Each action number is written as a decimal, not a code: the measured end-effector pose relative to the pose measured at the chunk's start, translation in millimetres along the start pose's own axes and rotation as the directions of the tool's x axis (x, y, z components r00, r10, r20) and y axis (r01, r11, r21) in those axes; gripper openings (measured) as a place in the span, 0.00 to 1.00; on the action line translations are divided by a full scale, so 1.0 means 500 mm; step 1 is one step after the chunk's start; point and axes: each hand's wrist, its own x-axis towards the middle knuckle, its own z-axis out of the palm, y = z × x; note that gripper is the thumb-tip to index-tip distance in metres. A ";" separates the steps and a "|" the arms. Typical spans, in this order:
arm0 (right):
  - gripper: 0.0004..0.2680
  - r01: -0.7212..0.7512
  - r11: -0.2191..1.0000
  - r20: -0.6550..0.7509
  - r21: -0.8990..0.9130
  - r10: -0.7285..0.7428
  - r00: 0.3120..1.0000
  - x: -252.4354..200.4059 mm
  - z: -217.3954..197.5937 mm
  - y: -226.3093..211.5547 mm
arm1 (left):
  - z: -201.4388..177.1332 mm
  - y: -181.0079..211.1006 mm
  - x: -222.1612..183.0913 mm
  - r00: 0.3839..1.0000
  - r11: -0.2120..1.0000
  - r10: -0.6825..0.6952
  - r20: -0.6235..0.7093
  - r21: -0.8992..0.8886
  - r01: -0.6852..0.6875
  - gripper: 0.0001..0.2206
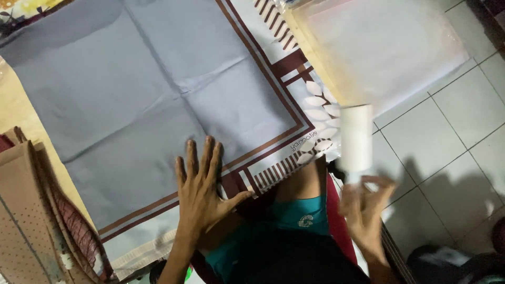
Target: Using a lint roller to remove debris from folded fabric pieces on a work table.
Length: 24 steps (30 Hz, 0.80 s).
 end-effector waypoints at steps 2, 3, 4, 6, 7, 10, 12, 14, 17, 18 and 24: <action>0.11 -0.178 0.984 0.076 -0.021 0.179 0.981 -0.038 0.042 0.032 | 0.007 -0.003 -0.004 1.000 1.000 0.003 -0.015 0.009 -0.003 0.52; 0.12 -0.346 0.937 0.146 -0.056 0.350 0.925 -0.055 0.063 0.048 | 0.010 -0.004 -0.006 0.999 1.000 0.006 -0.031 0.017 -0.005 0.52; 0.12 -0.346 0.937 0.146 -0.055 0.350 0.925 -0.054 0.069 0.062 | 0.010 -0.003 -0.005 0.999 1.000 0.006 -0.032 0.019 -0.005 0.52; 0.12 -0.214 0.929 0.266 -0.303 0.298 0.917 -0.048 0.085 0.093 | 0.011 -0.006 -0.006 0.999 0.999 0.018 -0.043 0.038 -0.016 0.52; 0.12 -0.211 0.929 0.272 -0.303 0.297 0.915 -0.034 0.077 0.073 | 0.012 -0.006 -0.006 0.999 0.999 0.011 -0.044 0.040 -0.009 0.52; 0.14 -0.593 0.773 0.074 -0.223 0.620 0.781 -0.001 0.041 0.043 | 0.012 -0.004 -0.010 0.999 1.000 -0.007 -0.046 0.024 0.008 0.52; 0.11 -0.420 0.856 -0.016 -0.302 0.436 0.900 0.022 0.000 0.064 | 0.011 -0.003 -0.005 0.999 0.999 -0.017 -0.038 0.050 0.019 0.55; 0.05 -0.366 0.863 -0.057 -0.347 0.370 0.927 0.036 -0.055 0.104 | 0.014 -0.003 -0.005 0.999 0.999 -0.019 -0.043 0.047 0.021 0.55; 0.04 -0.238 0.934 -0.094 -0.265 0.221 0.971 0.038 -0.068 0.089 | 0.016 -0.004 -0.005 0.998 0.999 -0.021 -0.052 0.044 0.023 0.55; 0.09 -0.155 0.979 -0.106 -0.130 0.142 0.984 0.036 -0.061 0.069 | 0.015 -0.004 -0.006 0.998 0.999 -0.017 -0.052 0.044 0.020 0.55; 0.13 -0.064 0.962 -0.079 -0.264 0.045 0.996 0.034 0.075 0.030 | 0.010 -0.006 -0.007 0.999 1.000 -0.012 -0.048 0.004 0.012 0.56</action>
